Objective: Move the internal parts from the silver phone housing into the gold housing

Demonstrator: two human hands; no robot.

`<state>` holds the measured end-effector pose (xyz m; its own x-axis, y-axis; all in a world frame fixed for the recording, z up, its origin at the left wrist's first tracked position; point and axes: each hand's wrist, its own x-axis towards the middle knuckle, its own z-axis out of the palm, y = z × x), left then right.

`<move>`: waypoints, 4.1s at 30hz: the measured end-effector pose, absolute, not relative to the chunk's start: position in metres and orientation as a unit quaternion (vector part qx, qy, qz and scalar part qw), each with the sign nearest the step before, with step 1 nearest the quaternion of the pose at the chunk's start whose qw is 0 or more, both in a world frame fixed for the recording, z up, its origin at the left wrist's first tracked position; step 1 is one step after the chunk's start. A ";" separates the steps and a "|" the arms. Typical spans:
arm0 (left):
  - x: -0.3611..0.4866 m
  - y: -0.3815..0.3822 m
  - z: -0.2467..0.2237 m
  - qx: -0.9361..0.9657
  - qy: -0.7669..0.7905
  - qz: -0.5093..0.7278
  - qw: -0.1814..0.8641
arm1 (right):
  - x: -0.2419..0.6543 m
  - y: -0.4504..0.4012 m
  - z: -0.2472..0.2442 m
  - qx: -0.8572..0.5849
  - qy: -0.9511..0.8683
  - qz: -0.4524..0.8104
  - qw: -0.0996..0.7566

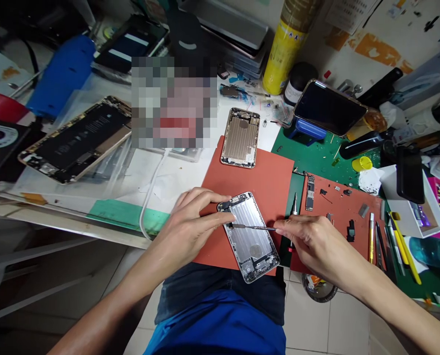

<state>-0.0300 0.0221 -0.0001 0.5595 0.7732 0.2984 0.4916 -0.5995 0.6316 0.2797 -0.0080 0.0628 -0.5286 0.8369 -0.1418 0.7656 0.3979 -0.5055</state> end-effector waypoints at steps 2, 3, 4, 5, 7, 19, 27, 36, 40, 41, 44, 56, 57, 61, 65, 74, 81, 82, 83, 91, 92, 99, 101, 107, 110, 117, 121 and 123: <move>-0.030 0.022 0.000 0.848 0.373 0.283 0.247 | 0.279 -0.010 0.064 -0.484 -0.837 0.250 0.058; -0.030 0.023 0.001 0.848 0.374 0.284 0.247 | 0.279 -0.011 0.065 -0.482 -0.843 0.235 0.052; -0.029 0.023 0.001 0.846 0.376 0.284 0.249 | 0.278 -0.014 0.066 -0.479 -0.848 0.221 0.043; -0.029 0.023 0.002 0.843 0.379 0.285 0.253 | 0.277 -0.016 0.068 -0.478 -0.853 0.206 0.036; -0.028 0.024 0.003 0.837 0.383 0.289 0.261 | 0.274 -0.023 0.072 -0.482 -0.855 0.190 0.027; -0.030 0.024 0.001 0.827 0.384 0.301 0.278 | 0.215 -0.089 0.067 -0.594 -0.751 0.228 0.176; -0.029 0.025 -0.002 0.826 0.386 0.308 0.272 | 0.196 -0.110 0.049 -0.649 -0.672 0.256 0.250; -0.027 0.023 -0.001 0.824 0.386 0.314 0.272 | 0.192 -0.118 0.037 -0.636 -0.693 0.224 0.255; -0.027 0.024 -0.003 0.822 0.388 0.318 0.269 | 0.190 -0.120 0.034 -0.633 -0.703 0.212 0.246; -0.027 0.024 -0.003 0.822 0.387 0.319 0.268 | 0.189 -0.121 0.033 -0.629 -0.709 0.203 0.245; -0.028 0.025 -0.003 0.822 0.386 0.324 0.266 | 0.184 -0.123 0.029 -0.607 -0.737 0.161 0.249; -0.026 0.025 -0.003 0.817 0.390 0.326 0.272 | 0.159 -0.121 0.017 -0.589 -0.771 -0.005 0.243; -0.026 0.025 -0.003 0.817 0.390 0.326 0.273 | 0.159 -0.120 0.016 -0.592 -0.768 0.002 0.243; -0.027 0.025 -0.003 0.820 0.389 0.321 0.269 | 0.157 -0.115 0.018 -0.604 -0.750 0.033 0.267; -0.028 0.025 -0.004 0.824 0.386 0.321 0.264 | 0.153 -0.112 0.019 -0.606 -0.745 0.025 0.276; -0.027 0.024 -0.002 0.819 0.392 0.316 0.277 | 0.143 -0.107 0.014 -0.621 -0.731 0.016 0.281; -0.029 0.024 -0.001 0.818 0.397 0.314 0.272 | 0.144 -0.107 0.014 -0.623 -0.732 0.012 0.274; -0.029 0.024 -0.002 0.818 0.399 0.313 0.273 | 0.144 -0.108 0.014 -0.622 -0.736 0.002 0.268; -0.029 0.024 -0.001 0.817 0.401 0.311 0.275 | 0.144 -0.108 0.014 -0.620 -0.739 -0.011 0.264; -0.029 0.024 0.001 0.810 0.409 0.306 0.288 | 0.144 -0.117 0.002 -0.620 -0.730 0.012 0.287; -0.029 0.025 0.000 0.810 0.409 0.304 0.289 | 0.145 -0.119 0.000 -0.623 -0.729 0.012 0.284; -0.030 0.025 -0.001 0.811 0.406 0.307 0.290 | 0.151 -0.122 -0.004 -0.612 -0.733 0.018 0.297; -0.030 0.024 0.000 0.809 0.407 0.307 0.293 | 0.153 -0.121 -0.002 -0.614 -0.730 0.022 0.299; -0.032 0.022 0.000 0.801 0.417 0.307 0.301 | 0.154 -0.119 -0.004 -0.609 -0.734 0.043 0.297; -0.033 0.022 -0.001 0.798 0.420 0.304 0.306 | 0.154 -0.118 -0.005 -0.611 -0.732 0.035 0.299; -0.033 0.023 -0.001 0.798 0.427 0.286 0.314 | 0.154 -0.119 -0.006 -0.622 -0.726 0.030 0.292; -0.033 0.022 -0.001 0.796 0.431 0.288 0.313 | 0.151 -0.122 -0.010 -0.638 -0.721 -0.061 0.265; -0.033 0.022 -0.001 0.795 0.432 0.289 0.313 | 0.150 -0.123 -0.012 -0.635 -0.721 -0.093 0.261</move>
<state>-0.0327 0.0222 -0.0009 0.4610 0.8671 0.1889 0.5058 -0.4316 0.7469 0.1500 -0.1233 -0.0124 -0.0562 0.8670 0.4951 0.9644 0.1755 -0.1980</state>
